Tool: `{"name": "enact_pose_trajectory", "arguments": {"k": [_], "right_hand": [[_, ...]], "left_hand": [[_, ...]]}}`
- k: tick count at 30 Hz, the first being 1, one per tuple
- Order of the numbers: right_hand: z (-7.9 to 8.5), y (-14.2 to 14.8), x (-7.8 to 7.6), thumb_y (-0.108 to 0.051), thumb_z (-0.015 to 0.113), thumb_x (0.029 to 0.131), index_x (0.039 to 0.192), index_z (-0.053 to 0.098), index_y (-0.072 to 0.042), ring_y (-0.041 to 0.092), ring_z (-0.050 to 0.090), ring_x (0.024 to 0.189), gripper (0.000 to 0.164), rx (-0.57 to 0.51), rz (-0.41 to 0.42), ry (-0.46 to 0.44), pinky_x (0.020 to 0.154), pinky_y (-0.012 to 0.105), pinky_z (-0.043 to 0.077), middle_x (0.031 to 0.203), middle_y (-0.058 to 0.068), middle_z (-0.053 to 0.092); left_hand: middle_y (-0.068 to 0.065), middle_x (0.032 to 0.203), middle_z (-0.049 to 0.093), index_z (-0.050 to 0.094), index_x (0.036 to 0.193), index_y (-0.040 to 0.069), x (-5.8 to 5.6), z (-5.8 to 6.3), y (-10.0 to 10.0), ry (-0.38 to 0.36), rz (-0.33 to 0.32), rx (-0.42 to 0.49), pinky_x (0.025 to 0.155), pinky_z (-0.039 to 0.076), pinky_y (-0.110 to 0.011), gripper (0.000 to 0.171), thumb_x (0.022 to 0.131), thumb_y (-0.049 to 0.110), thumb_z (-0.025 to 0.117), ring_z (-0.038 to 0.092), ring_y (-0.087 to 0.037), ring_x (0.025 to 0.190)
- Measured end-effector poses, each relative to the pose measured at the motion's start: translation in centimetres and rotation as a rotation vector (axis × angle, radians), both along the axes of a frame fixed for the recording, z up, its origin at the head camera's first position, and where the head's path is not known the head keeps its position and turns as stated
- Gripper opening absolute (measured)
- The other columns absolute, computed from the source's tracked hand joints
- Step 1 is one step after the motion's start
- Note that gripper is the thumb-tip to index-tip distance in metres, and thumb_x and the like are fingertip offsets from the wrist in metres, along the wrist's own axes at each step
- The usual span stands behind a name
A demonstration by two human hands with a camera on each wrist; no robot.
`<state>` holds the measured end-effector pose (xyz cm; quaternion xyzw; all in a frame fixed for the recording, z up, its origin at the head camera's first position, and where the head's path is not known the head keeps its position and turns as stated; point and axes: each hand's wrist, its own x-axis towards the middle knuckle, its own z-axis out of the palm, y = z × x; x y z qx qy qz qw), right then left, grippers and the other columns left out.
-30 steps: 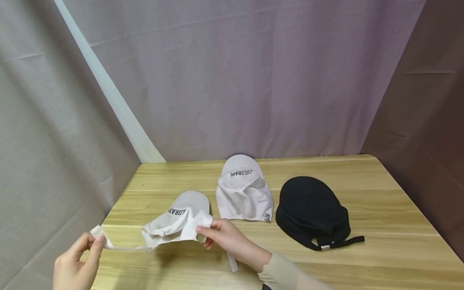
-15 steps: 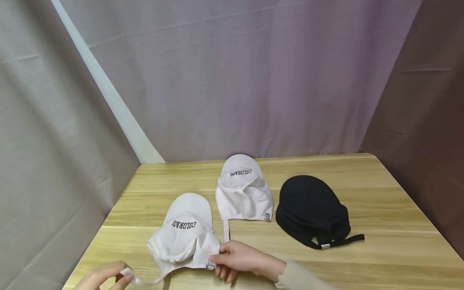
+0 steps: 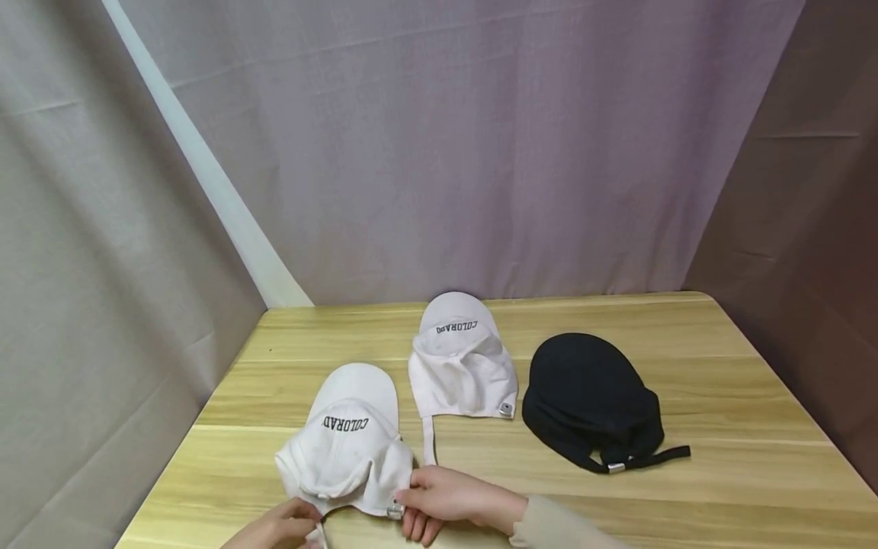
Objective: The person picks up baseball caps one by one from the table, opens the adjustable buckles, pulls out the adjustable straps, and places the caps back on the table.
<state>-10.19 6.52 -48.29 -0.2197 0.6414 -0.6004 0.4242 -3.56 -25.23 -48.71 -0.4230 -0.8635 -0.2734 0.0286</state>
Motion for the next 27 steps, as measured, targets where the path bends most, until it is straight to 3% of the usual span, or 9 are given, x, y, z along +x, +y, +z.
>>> {"name": "enact_pose_trajectory", "arguments": {"k": [5, 7, 11, 18, 22, 24, 27], "right_hand": [[-0.2, -1.9, -0.7, -0.016, 0.047, 0.107, 0.092, 0.053, 0.0, 0.013, 0.062, 0.059, 0.024, -0.003, -0.035, 0.005, 0.054, 0.026, 0.056, 0.075, 0.013, 0.069], [-0.2, -2.7, -1.1, -0.016, 0.046, 0.108, 0.093, 0.051, 0.001, 0.015, 0.063, 0.059, 0.023, -0.012, -0.053, 0.003, 0.057, 0.03, 0.058, 0.076, 0.015, 0.069], [-0.1, -4.2, -2.2, -0.015, 0.043, 0.108, 0.097, 0.05, 0.001, 0.016, 0.064, 0.06, 0.02, -0.021, -0.097, -0.018, 0.062, 0.035, 0.06, 0.077, 0.015, 0.069], [-0.3, -6.2, -4.0, -0.013, 0.045, 0.107, 0.114, 0.051, 0.004, 0.015, 0.064, 0.063, 0.019, -0.069, -0.197, -0.04, 0.065, 0.035, 0.06, 0.079, 0.013, 0.066], [-0.4, -6.8, -4.8, -0.012, 0.047, 0.106, 0.115, 0.05, 0.005, 0.015, 0.065, 0.064, 0.019, -0.094, -0.222, -0.055, 0.066, 0.032, 0.059, 0.081, 0.012, 0.065], [-0.3, -7.0, -5.0, -0.01, 0.047, 0.105, 0.118, 0.049, 0.006, 0.015, 0.065, 0.064, 0.021, -0.108, -0.236, -0.059, 0.067, 0.032, 0.059, 0.083, 0.013, 0.066], [-0.3, -7.0, -5.3, -0.009, 0.047, 0.105, 0.124, 0.047, 0.01, 0.016, 0.065, 0.065, 0.027, -0.121, -0.252, -0.058, 0.068, 0.033, 0.06, 0.085, 0.013, 0.066]], "left_hand": [[-0.006, 0.103, 0.062, 0.065, 0.084, 0.019, -0.2, 1.2, 0.8, -0.037, 0.174, -0.132, 0.074, 0.052, -0.031, 0.015, 0.098, 0.027, 0.066, 0.059, -0.013, 0.093], [-0.009, 0.109, 0.064, 0.067, 0.087, 0.019, -0.4, 1.8, 1.0, -0.096, 0.244, -0.154, 0.079, 0.054, -0.036, 0.014, 0.098, 0.028, 0.065, 0.062, -0.017, 0.097], [-0.01, 0.116, 0.065, 0.071, 0.095, 0.016, -1.3, 2.7, 0.8, -0.139, 0.336, -0.181, 0.084, 0.054, -0.043, 0.015, 0.098, 0.03, 0.066, 0.064, -0.024, 0.101], [-0.019, 0.121, 0.066, 0.071, 0.101, 0.01, -4.1, 3.1, -0.6, -0.134, 0.366, -0.138, 0.093, 0.05, -0.053, 0.014, 0.098, 0.023, 0.066, 0.064, -0.038, 0.112], [-0.003, 0.095, 0.067, 0.066, 0.091, 0.013, -5.8, 3.3, -1.4, -0.156, 0.369, -0.125, 0.081, 0.053, -0.043, 0.009, 0.098, 0.019, 0.066, 0.065, -0.022, 0.09], [0.005, 0.081, 0.059, 0.063, 0.087, 0.016, -6.4, 3.4, -1.7, -0.177, 0.369, -0.127, 0.068, 0.051, -0.034, 0.01, 0.097, 0.017, 0.066, 0.059, -0.011, 0.073], [0.007, 0.079, 0.05, 0.064, 0.089, 0.019, -6.6, 3.6, -1.8, -0.204, 0.36, -0.138, 0.062, 0.043, -0.029, 0.008, 0.096, 0.017, 0.068, 0.047, -0.004, 0.065]]}}
